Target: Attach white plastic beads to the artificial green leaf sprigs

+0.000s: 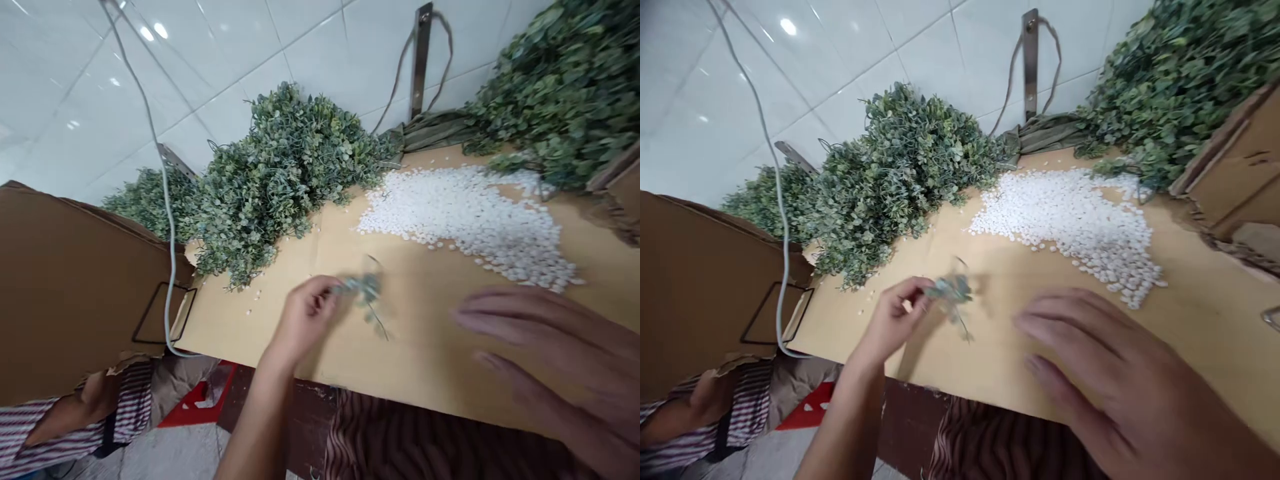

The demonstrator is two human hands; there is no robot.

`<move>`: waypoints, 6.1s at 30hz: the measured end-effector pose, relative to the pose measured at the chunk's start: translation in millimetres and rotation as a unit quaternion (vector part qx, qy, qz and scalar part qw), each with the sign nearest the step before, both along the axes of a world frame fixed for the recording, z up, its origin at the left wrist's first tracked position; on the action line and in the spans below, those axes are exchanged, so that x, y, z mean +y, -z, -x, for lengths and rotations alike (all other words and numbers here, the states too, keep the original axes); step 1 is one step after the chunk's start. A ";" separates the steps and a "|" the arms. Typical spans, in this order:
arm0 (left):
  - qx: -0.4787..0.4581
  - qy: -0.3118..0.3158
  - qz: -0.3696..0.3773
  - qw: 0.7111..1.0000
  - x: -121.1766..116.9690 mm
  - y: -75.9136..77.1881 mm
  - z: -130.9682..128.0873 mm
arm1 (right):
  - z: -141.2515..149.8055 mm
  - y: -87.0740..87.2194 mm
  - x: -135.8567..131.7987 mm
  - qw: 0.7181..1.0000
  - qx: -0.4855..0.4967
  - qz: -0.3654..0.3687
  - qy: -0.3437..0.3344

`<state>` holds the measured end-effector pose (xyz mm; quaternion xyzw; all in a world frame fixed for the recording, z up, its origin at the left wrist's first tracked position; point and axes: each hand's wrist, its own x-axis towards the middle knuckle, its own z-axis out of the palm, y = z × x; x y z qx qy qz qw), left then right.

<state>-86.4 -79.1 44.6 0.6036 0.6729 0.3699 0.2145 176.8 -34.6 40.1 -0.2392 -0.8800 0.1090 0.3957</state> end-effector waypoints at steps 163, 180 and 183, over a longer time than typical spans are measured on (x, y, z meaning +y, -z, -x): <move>-0.452 0.011 0.175 0.875 56.8 45.9 -89.6 | 16.5 51.5 18.2 0.966 0.060 0.211 0.137; -0.432 -0.005 0.182 0.883 57.4 44.6 -93.5 | 23.3 56.2 12.3 0.953 0.097 0.252 0.137; -0.435 -0.006 0.184 0.882 56.8 44.5 -95.1 | 24.2 56.3 12.3 0.950 0.103 0.263 0.135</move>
